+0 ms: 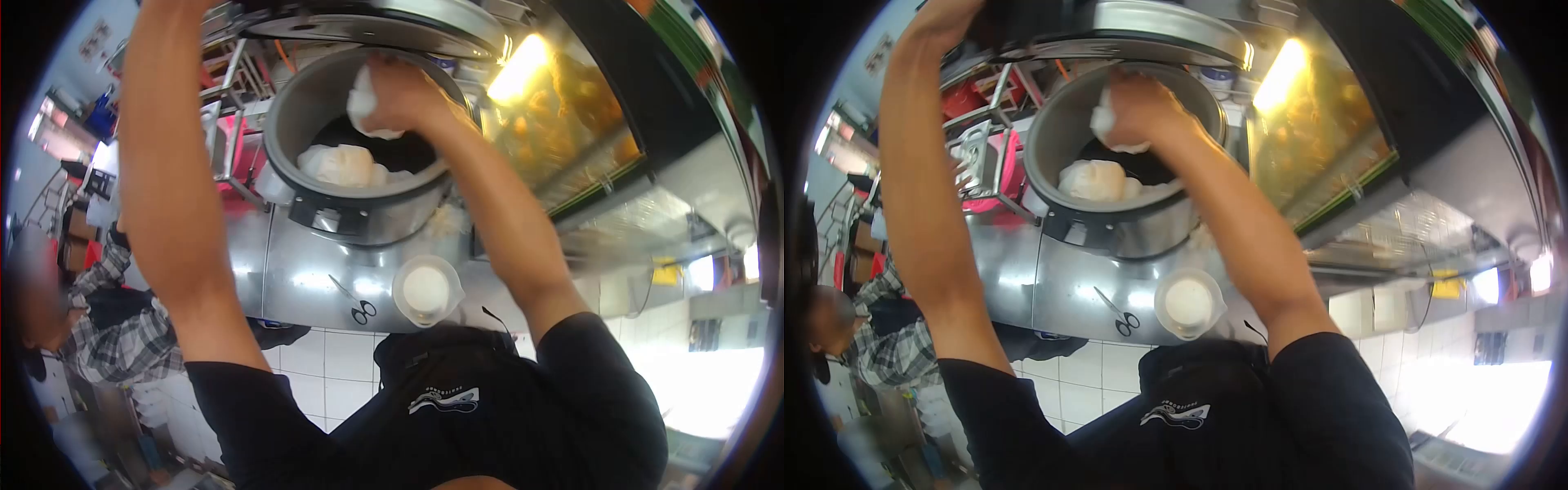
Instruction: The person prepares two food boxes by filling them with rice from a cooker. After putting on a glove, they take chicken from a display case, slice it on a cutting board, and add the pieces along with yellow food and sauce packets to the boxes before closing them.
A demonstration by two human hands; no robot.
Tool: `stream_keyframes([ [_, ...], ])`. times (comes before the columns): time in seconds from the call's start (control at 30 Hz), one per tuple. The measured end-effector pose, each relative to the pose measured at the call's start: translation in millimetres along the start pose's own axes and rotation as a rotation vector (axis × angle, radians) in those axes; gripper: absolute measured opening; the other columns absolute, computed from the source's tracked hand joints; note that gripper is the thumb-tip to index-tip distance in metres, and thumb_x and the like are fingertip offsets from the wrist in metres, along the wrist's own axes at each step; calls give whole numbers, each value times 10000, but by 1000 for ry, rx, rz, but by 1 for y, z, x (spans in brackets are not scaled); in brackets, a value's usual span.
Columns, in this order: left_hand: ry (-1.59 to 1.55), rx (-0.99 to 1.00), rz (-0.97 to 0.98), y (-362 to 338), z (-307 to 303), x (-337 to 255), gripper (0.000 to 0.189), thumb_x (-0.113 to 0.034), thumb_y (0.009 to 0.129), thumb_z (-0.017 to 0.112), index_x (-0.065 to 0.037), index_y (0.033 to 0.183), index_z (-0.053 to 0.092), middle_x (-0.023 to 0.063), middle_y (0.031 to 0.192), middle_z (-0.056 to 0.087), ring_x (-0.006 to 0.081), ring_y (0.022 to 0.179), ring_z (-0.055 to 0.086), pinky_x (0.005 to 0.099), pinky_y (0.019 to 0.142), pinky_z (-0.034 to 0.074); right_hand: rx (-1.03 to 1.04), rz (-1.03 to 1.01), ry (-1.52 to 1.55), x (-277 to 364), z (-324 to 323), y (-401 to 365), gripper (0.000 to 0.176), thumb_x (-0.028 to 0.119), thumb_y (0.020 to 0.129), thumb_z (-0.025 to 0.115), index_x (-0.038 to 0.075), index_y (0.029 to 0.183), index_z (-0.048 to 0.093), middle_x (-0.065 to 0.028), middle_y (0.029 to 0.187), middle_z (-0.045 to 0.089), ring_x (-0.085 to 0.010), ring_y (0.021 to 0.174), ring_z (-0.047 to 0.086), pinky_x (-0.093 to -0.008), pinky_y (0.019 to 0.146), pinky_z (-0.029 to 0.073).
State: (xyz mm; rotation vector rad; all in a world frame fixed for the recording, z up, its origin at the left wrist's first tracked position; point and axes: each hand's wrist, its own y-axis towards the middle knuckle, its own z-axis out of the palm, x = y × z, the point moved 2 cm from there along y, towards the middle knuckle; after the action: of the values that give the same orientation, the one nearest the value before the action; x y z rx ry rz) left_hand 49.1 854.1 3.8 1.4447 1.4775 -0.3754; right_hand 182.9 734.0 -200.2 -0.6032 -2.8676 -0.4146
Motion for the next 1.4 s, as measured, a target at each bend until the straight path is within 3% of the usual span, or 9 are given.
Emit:
stream_keyframes([
  [0.07,5,36,-55,-16,5,-11,851,-255,803,793,6,1484,356,217,1300,581,210,1139,596,289,982,476,-384,-31,-12,42,-32,-61,710,112,645,816,-56,1247,478,-240,1177,577,-420,1113,578,-470,836,590],
  [0.2,123,15,-97,-15,11,37,741,-227,816,760,-134,1482,448,161,1165,679,188,1078,621,314,979,444,-316,-204,435,47,-60,-216,673,103,593,826,-67,1117,439,-281,1150,532,-460,1067,561,-497,855,529],
  [0.27,175,-57,-129,-58,31,48,808,-290,785,756,-134,1508,429,175,1266,642,226,1162,598,336,1034,414,311,52,962,15,-56,-285,814,248,621,862,-62,1248,447,-265,1142,599,-399,1105,604,-434,943,496],
  [0.5,186,-237,-192,-164,97,93,718,-97,806,723,-74,1466,439,160,1396,543,240,1261,521,345,1091,365,124,795,881,-196,-33,-552,789,273,612,886,-8,1259,531,-145,1184,628,-244,1074,630,-367,922,507],
  [0.8,223,-641,-491,-203,185,63,614,-23,904,636,-116,1456,382,154,1312,556,284,1190,561,565,877,536,719,884,1016,-362,55,-580,867,271,667,863,-22,1384,474,-203,1305,557,-316,1117,633,-394,869,595],
  [0.97,697,-1065,112,-269,209,82,441,-50,947,597,51,1333,409,211,1343,543,338,1114,619,476,916,558,299,753,76,-308,86,-608,871,361,749,829,-60,1400,432,-243,1361,489,-408,1222,541,-442,988,523],
  [1.1,532,-1046,-7,-300,423,31,407,-72,887,670,5,1246,494,174,1291,550,280,1151,576,413,1001,477,137,656,82,-277,65,-625,734,329,803,775,-44,1356,468,-210,1296,497,-367,1249,492,-431,949,529],
  [1.2,391,-544,-249,-316,585,20,446,-38,885,670,-29,1293,488,117,1245,549,270,1139,551,428,975,416,76,438,34,-271,65,-632,594,262,812,742,-37,1282,535,-199,1265,506,-339,1202,511,-422,941,536],
  [1.4,-254,-4,-808,-339,725,79,483,-230,985,632,-53,1393,443,141,1171,629,185,954,645,315,794,518,39,319,29,-272,77,-629,411,70,769,688,-18,1153,571,-195,1164,520,-359,1101,529,-397,877,554],
])
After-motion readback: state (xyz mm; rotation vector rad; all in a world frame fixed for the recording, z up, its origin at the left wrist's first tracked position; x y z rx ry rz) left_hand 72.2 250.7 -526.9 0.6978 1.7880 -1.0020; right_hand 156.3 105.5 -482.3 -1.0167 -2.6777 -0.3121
